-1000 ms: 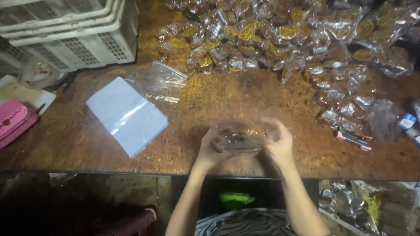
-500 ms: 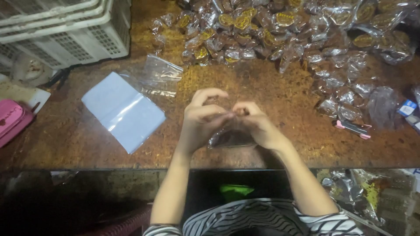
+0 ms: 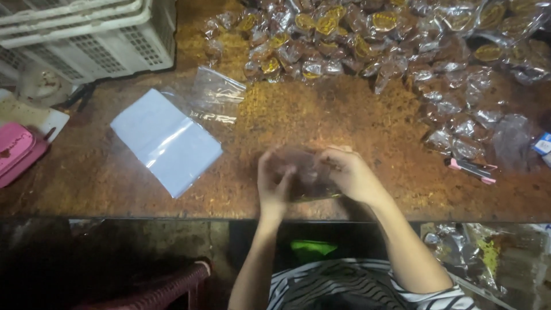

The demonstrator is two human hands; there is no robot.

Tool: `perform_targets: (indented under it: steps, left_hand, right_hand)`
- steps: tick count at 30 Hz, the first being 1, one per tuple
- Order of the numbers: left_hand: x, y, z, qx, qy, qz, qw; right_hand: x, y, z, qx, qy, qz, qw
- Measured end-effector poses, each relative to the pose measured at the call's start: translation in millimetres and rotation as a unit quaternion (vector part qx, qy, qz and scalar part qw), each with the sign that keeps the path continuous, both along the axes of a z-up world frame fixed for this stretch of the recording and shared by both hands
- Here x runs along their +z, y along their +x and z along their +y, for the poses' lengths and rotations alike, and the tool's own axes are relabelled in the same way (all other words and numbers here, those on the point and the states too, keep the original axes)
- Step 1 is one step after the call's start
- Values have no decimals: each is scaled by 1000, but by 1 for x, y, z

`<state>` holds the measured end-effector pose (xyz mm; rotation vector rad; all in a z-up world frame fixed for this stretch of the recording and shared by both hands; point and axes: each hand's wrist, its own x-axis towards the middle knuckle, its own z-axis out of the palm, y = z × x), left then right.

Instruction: Packaging individually wrapped bread items into larger plastic bags and sealing them with a stapler.

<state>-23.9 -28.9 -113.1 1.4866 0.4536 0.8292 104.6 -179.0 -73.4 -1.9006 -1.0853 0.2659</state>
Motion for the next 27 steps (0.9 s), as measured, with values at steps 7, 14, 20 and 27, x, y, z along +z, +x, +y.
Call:
perform_targets:
  steps: [7,14,20,27]
  left_hand:
    - [17,5,20,-71,262,15,962]
    - [39,-1,15,-233,204,-4,951]
    - [29,-5,5,-199,81,38,976]
    - [32,-6,10,-178,33,109,977]
  right_hand:
    - [42,-15,8,65,92,-125,986]
    - [52,-17,4,66,-21,-38,997]
    - [46,-10,-3,-1,-28,103,994]
    - [10,-22,8,-207,-30,34,977]
